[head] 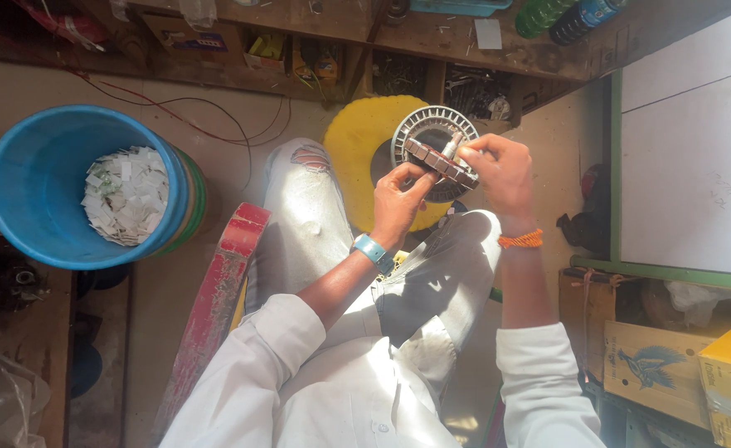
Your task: The person sits in a cluttered workshop and works on a small electric fan motor, manipulating copper wire and small components on the motor's rotor with both hands and fitting the assembly into the circular fan cage resting on their lap.
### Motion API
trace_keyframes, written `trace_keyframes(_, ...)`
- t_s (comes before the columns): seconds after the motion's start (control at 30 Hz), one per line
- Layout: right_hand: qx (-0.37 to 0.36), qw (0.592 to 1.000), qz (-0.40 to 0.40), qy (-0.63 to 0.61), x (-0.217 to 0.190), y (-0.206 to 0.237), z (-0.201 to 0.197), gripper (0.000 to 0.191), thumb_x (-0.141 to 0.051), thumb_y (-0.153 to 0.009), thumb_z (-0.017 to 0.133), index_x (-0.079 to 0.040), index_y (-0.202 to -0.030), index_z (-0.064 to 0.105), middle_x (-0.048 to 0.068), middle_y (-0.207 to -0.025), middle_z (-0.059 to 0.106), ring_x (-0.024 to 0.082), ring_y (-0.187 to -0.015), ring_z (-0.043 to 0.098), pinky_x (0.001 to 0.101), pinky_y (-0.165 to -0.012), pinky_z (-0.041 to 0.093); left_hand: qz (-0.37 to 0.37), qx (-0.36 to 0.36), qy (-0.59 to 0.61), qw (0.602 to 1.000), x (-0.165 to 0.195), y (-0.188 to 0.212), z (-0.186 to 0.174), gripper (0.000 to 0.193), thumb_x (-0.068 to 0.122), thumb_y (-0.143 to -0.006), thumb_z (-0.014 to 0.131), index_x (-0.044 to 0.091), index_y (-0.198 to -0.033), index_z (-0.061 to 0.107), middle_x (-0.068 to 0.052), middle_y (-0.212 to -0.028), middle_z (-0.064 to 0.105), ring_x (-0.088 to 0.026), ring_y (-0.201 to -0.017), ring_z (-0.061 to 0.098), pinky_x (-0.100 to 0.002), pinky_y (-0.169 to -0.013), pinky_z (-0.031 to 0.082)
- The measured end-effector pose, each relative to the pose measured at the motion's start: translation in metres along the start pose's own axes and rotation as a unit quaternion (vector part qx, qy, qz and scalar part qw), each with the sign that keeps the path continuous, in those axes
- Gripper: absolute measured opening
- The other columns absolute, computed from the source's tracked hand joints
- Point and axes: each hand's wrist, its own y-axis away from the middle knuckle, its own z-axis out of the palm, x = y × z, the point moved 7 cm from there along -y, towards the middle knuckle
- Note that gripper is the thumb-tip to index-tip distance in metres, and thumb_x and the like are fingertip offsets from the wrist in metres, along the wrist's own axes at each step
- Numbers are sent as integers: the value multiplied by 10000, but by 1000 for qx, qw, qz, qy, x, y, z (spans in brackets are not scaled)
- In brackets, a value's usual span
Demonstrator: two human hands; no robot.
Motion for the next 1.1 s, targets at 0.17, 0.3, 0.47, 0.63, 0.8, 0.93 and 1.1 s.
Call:
trace_keyframes(0.17,31,997,54,-46,20,19,-21,126,-119,-898,742,-17,-966,771,-121,-628,485,-19,-582,359,224,-515,258,59,12,-93,994,8,-4,-2,143,209,-880,761,69,-902,783,8,-787,734,-43,-646,602,-238,-593,489)
trace_keyframes(0.3,52,982,109,-144,45,35,-38,100,-74,-915,719,15,-959,736,-131,-616,445,-27,-530,298,213,-479,176,247,41,-222,942,39,5,-5,146,205,-917,788,122,-1028,742,8,-1027,729,-124,-832,636,-264,-712,506)
trace_keyframes(0.47,48,975,127,-179,67,48,-55,115,-60,-929,716,32,-997,713,-128,-612,451,-37,-508,319,197,-463,198,543,-88,-432,714,84,25,17,525,225,-860,793,253,-1343,590,83,-1316,646,-188,-1171,599,-361,-990,453)
trace_keyframes(0.63,49,973,125,-186,58,63,-66,112,-54,-941,710,39,-1001,699,-122,-625,454,-37,-524,321,194,-467,207,530,-206,-477,670,94,-2,41,635,258,-883,781,265,-1471,541,87,-1133,672,-167,-1053,609,-338,-943,446)
trace_keyframes(0.8,36,987,84,-135,25,83,-67,93,-17,-920,742,23,-1004,735,-98,-691,514,-26,-608,376,185,-527,267,512,-229,-502,658,86,-14,49,603,286,-914,768,283,-1477,551,96,-1062,680,-126,-988,598,-322,-896,456)
trace_keyframes(0.93,2,1000,19,-3,-7,91,-49,95,-28,-893,748,-22,-988,749,-45,-788,683,-5,-651,480,195,-548,377,529,-229,-500,646,82,-14,50,557,290,-920,753,278,-1448,580,127,-1053,696,-119,-966,593,-313,-868,455)
trace_keyframes(1.1,-18,992,-105,63,-30,96,-19,110,-65,-905,753,-52,-1013,741,53,-891,757,85,-681,679,248,-636,527,550,-223,-483,644,89,-12,45,434,300,-962,748,302,-1373,610,130,-1089,699,-104,-988,594,-303,-893,458)
